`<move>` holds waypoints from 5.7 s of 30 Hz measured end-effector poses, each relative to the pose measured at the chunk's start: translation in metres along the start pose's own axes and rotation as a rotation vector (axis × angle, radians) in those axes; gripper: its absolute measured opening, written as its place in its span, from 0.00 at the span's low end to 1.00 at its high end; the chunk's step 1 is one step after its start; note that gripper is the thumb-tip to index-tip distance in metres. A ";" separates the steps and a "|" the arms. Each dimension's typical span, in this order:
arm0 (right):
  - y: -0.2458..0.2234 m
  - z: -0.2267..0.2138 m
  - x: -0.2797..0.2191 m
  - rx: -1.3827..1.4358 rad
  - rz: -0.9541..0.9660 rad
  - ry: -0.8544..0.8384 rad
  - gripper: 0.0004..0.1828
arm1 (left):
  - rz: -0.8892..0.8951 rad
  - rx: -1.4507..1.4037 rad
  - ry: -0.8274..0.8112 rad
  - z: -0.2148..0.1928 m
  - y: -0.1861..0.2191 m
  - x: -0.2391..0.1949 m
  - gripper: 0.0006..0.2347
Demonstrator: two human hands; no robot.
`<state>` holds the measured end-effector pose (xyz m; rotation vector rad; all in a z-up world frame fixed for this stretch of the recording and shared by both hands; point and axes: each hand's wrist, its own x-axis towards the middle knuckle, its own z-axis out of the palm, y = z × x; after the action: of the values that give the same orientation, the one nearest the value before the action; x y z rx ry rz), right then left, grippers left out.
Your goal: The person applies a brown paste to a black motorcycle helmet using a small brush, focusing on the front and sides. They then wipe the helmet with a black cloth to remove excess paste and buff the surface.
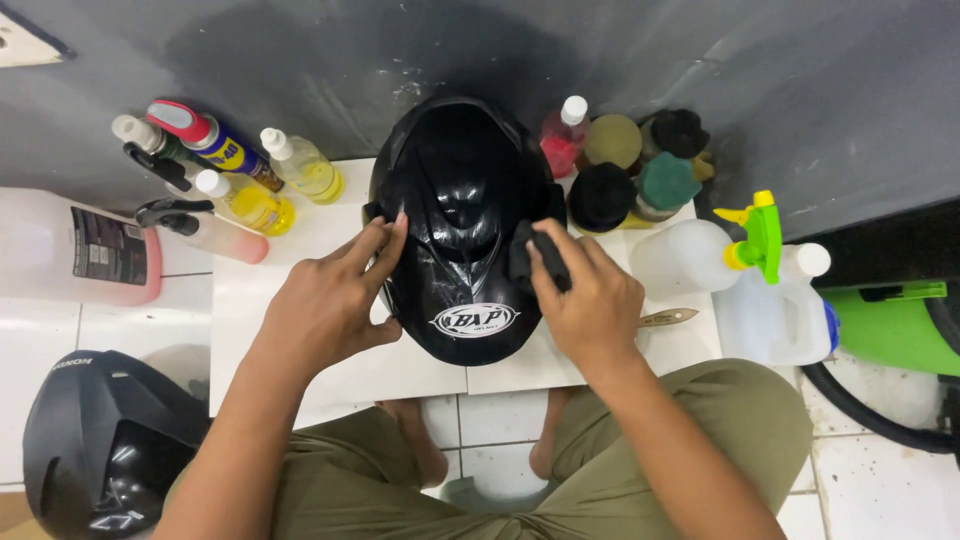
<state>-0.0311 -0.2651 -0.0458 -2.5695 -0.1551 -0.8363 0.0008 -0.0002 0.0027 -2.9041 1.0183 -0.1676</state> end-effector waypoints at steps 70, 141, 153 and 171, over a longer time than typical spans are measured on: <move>0.034 0.003 0.020 0.220 0.604 -0.469 0.22 | -0.024 0.055 0.011 0.013 0.001 0.002 0.41; 0.019 -0.004 -0.006 0.447 0.466 -0.273 0.21 | 0.051 0.077 -0.003 0.022 -0.006 -0.005 0.43; 0.013 -0.006 0.011 0.462 0.539 -0.260 0.18 | -0.017 0.115 0.025 0.020 -0.004 -0.003 0.41; -0.003 -0.032 -0.008 0.467 0.671 -0.373 0.13 | -0.031 0.106 -0.020 0.014 0.002 -0.007 0.42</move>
<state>-0.0558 -0.2759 -0.0262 -2.0845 0.3474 -0.0538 -0.0043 0.0029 -0.0120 -2.8216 0.9316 -0.1883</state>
